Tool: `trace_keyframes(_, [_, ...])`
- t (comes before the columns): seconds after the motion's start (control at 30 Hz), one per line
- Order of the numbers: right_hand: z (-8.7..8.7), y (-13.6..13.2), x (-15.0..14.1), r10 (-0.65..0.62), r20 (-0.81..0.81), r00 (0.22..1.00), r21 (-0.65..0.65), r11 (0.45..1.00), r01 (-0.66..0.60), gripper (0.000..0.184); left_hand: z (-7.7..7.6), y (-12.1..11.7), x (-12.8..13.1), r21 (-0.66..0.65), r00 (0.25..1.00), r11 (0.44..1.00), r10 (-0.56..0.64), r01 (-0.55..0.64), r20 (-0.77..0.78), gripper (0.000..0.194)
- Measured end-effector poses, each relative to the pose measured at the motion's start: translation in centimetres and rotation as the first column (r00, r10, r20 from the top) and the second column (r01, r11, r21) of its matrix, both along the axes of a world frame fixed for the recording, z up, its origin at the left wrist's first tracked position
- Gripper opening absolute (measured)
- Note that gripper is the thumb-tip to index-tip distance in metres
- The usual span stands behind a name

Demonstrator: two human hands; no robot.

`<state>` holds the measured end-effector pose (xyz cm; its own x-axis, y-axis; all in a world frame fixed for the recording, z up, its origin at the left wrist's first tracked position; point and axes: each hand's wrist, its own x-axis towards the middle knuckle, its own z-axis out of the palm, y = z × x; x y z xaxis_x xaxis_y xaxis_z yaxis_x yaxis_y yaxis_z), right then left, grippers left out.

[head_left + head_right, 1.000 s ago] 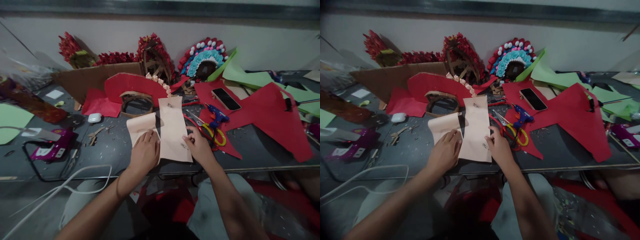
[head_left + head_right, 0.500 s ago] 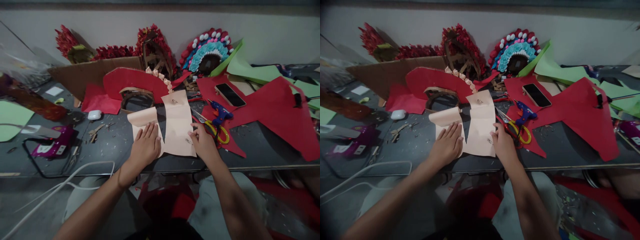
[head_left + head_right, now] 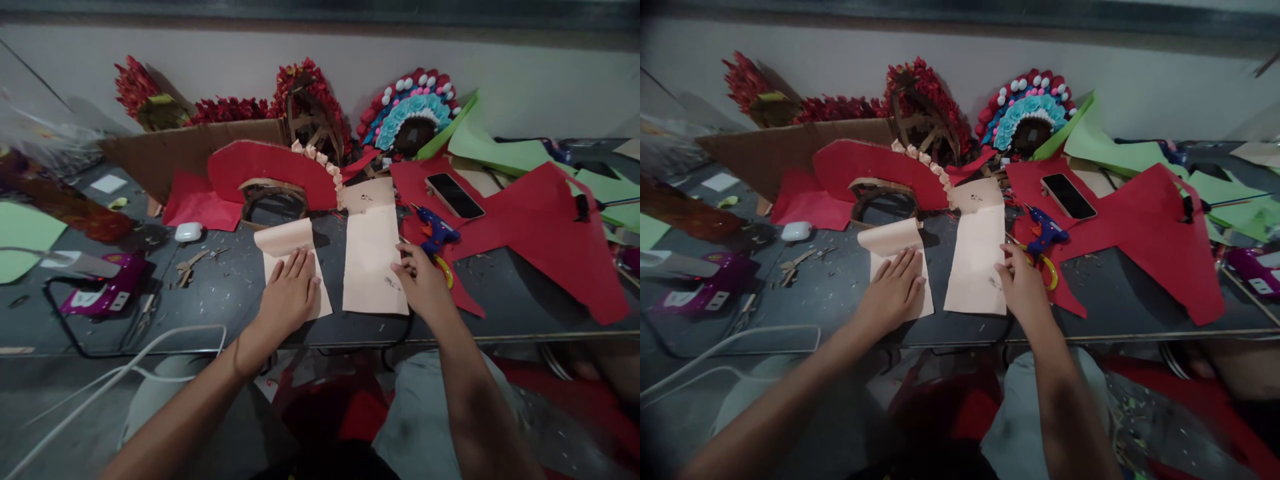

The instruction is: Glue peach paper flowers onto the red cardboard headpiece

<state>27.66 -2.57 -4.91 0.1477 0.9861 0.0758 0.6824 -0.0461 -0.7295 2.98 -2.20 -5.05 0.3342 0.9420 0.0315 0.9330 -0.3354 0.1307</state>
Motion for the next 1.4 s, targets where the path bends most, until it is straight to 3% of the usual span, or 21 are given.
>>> trace_keyframes(0.13, [0.0,0.1,0.1,0.06,-0.142,0.988,0.007,0.998,-0.059,0.029,0.9,-0.3,0.0,0.04,0.998,0.999,-0.037,0.035,0.054,0.042])
trace_keyframes(0.27, [1.4,0.0,0.9,0.087,-0.265,0.96,-0.005,0.996,-0.091,0.027,1.8,-1.1,0.3,0.013,0.978,0.99,-0.142,0.142,0.15,0.032])
trace_keyframes(0.37, [2.5,-0.4,1.4,0.097,-0.299,0.949,0.005,0.995,-0.1,0.027,2.4,-1.7,0.4,-0.082,0.941,0.972,-0.192,0.222,0.277,0.031])
trace_keyframes(0.43, [3.0,-0.8,1.5,0.119,-0.325,0.938,0.02,0.993,-0.119,0.025,2.7,-1.9,0.5,-0.189,0.884,0.956,-0.116,0.223,0.454,0.033])
trace_keyframes(0.5, [3.2,-1.2,1.3,0.166,-0.357,0.919,0.02,0.985,-0.17,0.023,2.9,-1.7,0.4,-0.321,0.723,0.924,0.075,0.208,0.686,0.038])
trace_keyframes(0.57, [3.3,-1.5,1.0,0.24,-0.375,0.896,-0.009,0.965,-0.262,0.019,2.9,-1.2,0.2,-0.448,0.442,0.864,0.317,0.231,0.839,0.045])
trace_keyframes(0.63, [3.3,-1.8,0.6,0.324,-0.381,0.866,-0.059,0.926,-0.372,0.015,2.7,-0.6,0.0,-0.543,0.174,0.794,0.515,0.273,0.84,0.046])
trace_keyframes(0.67, [3.4,-2.0,0.4,0.361,-0.381,0.851,-0.087,0.902,-0.422,0.013,2.7,-0.2,-0.1,-0.578,0.076,0.771,0.581,0.268,0.81,0.042])
trace_keyframes(0.77, [3.6,-2.3,-0.2,0.444,-0.387,0.808,-0.161,0.831,-0.533,0.01,2.6,0.4,-0.4,-0.645,-0.089,0.74,0.668,0.19,0.739,0.027])
trace_keyframes(0.87, [4.1,-2.5,-0.6,0.522,-0.42,0.742,-0.207,0.741,-0.639,0.011,2.7,0.5,-0.5,-0.649,-0.123,0.743,0.668,0.166,0.734,0.018])
trace_keyframes(0.97, [4.3,-2.6,-0.8,0.613,-0.437,0.658,-0.239,0.627,-0.742,0.014,2.9,0.4,-0.6,-0.616,-0.114,0.765,0.64,0.19,0.76,0.014])
trace_keyframes(1.0, [4.3,-2.5,-0.9,0.629,-0.432,0.647,-0.239,0.611,-0.754,0.014,3.0,0.4,-0.6,-0.604,-0.103,0.772,0.629,0.197,0.771,0.013])
trace_keyframes(1.07, [4.0,-2.4,-1.2,0.61,-0.411,0.677,-0.218,0.656,-0.723,0.017,3.0,0.3,-0.6,-0.586,-0.07,0.781,0.611,0.217,0.788,0.011])
trace_keyframes(1.2, [2.9,-1.9,-2.3,0.442,-0.423,0.791,-0.085,0.849,-0.521,0.026,2.9,0.0,-0.4,-0.605,-0.035,0.756,0.632,0.249,0.774,0.017])
trace_keyframes(1.33, [1.7,-1.7,-3.2,0.369,-0.52,0.77,0.05,0.913,-0.404,0.031,2.8,-0.4,0.1,-0.597,0.043,0.718,0.626,0.359,0.779,0.021])
trace_keyframes(1.4, [1.5,-1.7,-3.5,0.347,-0.539,0.767,0.079,0.928,-0.364,0.033,2.6,-0.5,0.4,-0.555,0.077,0.728,0.577,0.403,0.813,0.024])
